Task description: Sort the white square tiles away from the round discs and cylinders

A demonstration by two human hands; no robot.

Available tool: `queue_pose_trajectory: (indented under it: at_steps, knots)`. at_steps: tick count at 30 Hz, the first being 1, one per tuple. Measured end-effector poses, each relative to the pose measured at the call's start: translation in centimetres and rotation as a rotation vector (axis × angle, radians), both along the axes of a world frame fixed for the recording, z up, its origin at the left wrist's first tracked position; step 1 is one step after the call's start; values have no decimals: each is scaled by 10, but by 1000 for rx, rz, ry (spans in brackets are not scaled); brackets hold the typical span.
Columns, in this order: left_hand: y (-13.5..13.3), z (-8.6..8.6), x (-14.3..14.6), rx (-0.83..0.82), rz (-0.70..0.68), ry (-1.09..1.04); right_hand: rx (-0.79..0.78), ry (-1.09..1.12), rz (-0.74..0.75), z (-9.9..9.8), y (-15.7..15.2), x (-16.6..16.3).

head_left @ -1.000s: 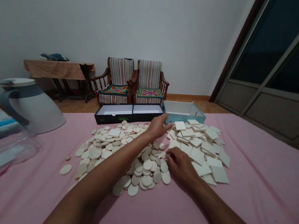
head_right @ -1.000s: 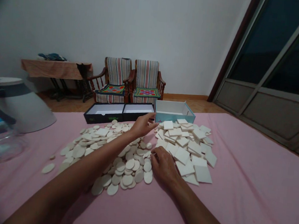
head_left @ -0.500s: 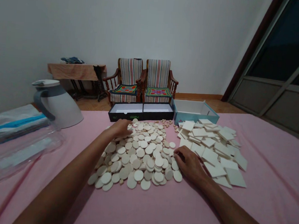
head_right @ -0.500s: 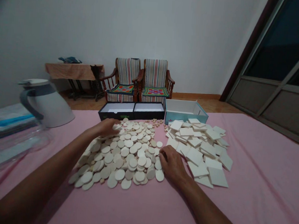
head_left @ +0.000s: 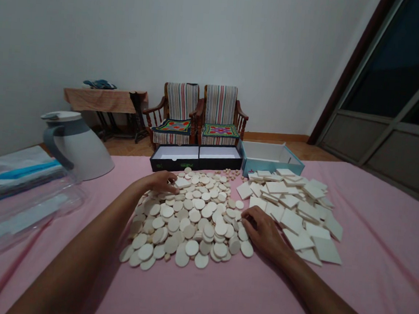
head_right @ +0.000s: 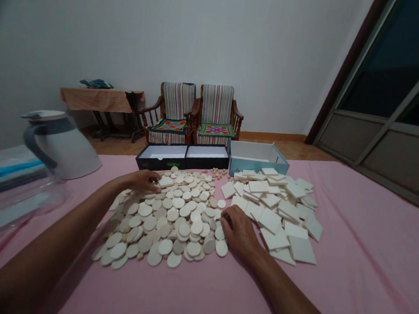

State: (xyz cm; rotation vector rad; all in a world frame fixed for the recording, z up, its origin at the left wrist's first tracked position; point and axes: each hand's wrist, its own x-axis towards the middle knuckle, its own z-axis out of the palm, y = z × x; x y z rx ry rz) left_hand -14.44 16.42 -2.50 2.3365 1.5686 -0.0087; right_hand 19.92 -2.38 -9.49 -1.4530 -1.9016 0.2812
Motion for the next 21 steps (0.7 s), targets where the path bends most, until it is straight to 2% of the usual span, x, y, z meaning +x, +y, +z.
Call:
queue_pose_trajectory:
  at_steps: [7,10,13,17,21]
  knots:
    - [-1,-8,13,104,143,-13,-32,-8,25,2,-1,2]
    - [-4,-4,19,166,200,-53,-42,-11,34,2,-1,3]
    - [-11,3,36,224,188,-148,-42,-10,34,2,-1,3]
    - [-24,5,86,200,66,-321,-40,1,24,1,-1,2]
    - [-31,2,160,152,-71,-436,-27,1,40,0,0,3]
